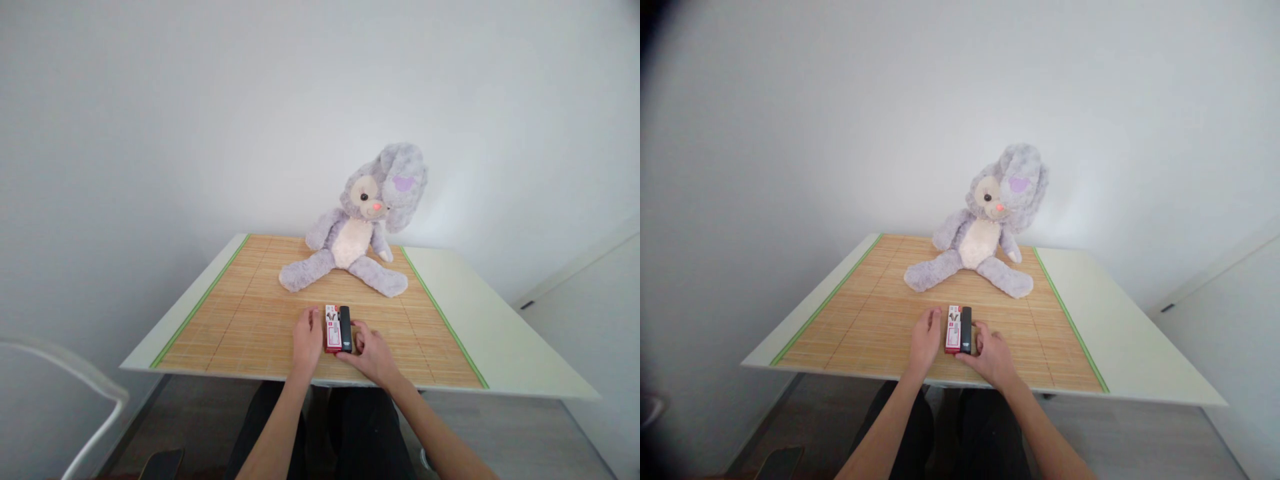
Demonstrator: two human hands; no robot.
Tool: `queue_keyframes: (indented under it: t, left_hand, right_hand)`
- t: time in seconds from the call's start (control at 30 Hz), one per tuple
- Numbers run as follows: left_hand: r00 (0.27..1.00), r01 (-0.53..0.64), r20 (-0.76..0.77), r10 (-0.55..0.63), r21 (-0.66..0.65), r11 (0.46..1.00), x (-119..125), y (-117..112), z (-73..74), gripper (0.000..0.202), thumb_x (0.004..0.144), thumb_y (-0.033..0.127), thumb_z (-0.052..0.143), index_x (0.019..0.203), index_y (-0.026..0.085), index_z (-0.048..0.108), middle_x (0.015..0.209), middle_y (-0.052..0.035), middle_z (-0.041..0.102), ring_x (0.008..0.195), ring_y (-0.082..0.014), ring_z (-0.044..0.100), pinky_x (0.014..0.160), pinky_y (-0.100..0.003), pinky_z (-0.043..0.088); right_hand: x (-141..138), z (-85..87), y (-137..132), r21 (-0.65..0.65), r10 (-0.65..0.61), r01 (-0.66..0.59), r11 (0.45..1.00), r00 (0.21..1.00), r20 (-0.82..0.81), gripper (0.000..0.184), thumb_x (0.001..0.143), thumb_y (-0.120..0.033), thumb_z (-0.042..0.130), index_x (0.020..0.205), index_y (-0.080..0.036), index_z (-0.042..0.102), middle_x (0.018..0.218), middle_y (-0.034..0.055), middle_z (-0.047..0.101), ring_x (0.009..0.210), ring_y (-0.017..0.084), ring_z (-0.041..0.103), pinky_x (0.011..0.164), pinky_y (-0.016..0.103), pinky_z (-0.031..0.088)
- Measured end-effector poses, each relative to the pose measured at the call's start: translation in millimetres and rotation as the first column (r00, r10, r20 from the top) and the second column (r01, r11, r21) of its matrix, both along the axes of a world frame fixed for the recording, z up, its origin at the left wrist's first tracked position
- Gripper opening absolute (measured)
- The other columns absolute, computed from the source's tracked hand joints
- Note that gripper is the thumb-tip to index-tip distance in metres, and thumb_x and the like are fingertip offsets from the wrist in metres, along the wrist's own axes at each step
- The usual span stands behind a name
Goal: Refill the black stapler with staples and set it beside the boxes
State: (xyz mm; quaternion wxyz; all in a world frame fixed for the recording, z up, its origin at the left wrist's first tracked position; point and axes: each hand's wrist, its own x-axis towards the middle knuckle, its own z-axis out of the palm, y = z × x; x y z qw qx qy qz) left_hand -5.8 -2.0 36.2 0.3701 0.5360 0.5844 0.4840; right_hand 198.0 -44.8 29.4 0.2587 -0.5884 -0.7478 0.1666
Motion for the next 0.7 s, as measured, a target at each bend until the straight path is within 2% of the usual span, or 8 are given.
queue_keyframes:
  t: [0.1,0.2,0.3,0.4,0.53,0.7]
  left_hand:
    - [0.995,-0.004,0.104,0.006,-0.017,1.0,14,-12,-4.0,0.052,0.108,0.056,0.04,0.14,0.021,0.061,0.151,-0.0129,0.06,0.141,-0.026,0.055,0.122,-0.051,0.04]
    - [0.984,0.032,0.177,-0.021,-0.064,0.997,26,-20,-10.1,0.056,0.108,0.057,0.034,0.146,0.023,0.058,0.157,-0.0105,0.056,0.145,-0.0246,0.053,0.123,-0.044,0.041]
    - [0.979,0.044,0.203,-0.024,-0.095,0.994,33,-26,-15.4,0.058,0.107,0.056,0.037,0.152,0.023,0.052,0.162,-0.0097,0.05,0.15,-0.0259,0.048,0.126,-0.045,0.037]
    - [0.982,0.043,0.19,-0.021,-0.108,0.993,36,-31,-17.8,0.058,0.106,0.055,0.038,0.154,0.023,0.049,0.167,-0.009,0.043,0.156,-0.0261,0.038,0.13,-0.046,0.028]
    - [0.991,0.041,0.133,-0.025,-0.117,0.992,42,-34,-16.5,0.061,0.107,0.053,0.035,0.16,0.024,0.039,0.173,-0.0076,0.032,0.161,-0.0249,0.026,0.133,-0.044,0.02]
    - [0.995,0.101,0.028,-0.098,-0.134,0.986,63,-31,-15.7,0.059,0.108,0.039,0.033,0.165,0.023,0.029,0.173,-0.0089,0.03,0.162,-0.0259,0.024,0.132,-0.046,0.023]
  right_hand:
    - [-1,-0.8,1,-0.011,-0.014,0.014,1.0,1.0,0.011,0.081,0.076,-0.06,0.084,0.141,-0.022,0.054,0.069,-0.0077,0.062,0.065,0.019,0.061,0.079,0.034,0.043]
    - [-2,-0.8,1,-0.02,-0.033,0.034,0.999,0.999,0.025,0.074,0.075,-0.06,0.084,0.134,-0.022,0.061,0.069,-0.0057,0.063,0.067,0.02,0.061,0.08,0.035,0.043]
    - [-2,2.4,0,-0.029,-0.04,0.04,0.999,0.999,0.025,0.063,0.075,-0.057,0.084,0.124,-0.022,0.065,0.069,-0.0046,0.064,0.069,0.021,0.061,0.081,0.035,0.042]
    - [-3,7.0,-2,-0.043,-0.034,0.034,0.998,0.999,0.006,0.054,0.078,-0.053,0.082,0.119,-0.022,0.067,0.069,-0.0037,0.065,0.068,0.02,0.061,0.08,0.034,0.043]
    - [-6,9.5,-6,-0.074,-0.024,0.021,0.997,0.999,-0.046,0.049,0.081,-0.046,0.079,0.123,-0.023,0.067,0.07,-0.0021,0.067,0.066,0.02,0.061,0.072,0.032,0.043]
    - [9,11.1,-8,-0.131,-0.03,0.016,0.991,0.994,-0.103,0.039,0.082,-0.043,0.076,0.116,-0.023,0.07,0.07,-0.0011,0.068,0.064,0.02,0.06,0.061,0.029,0.04]
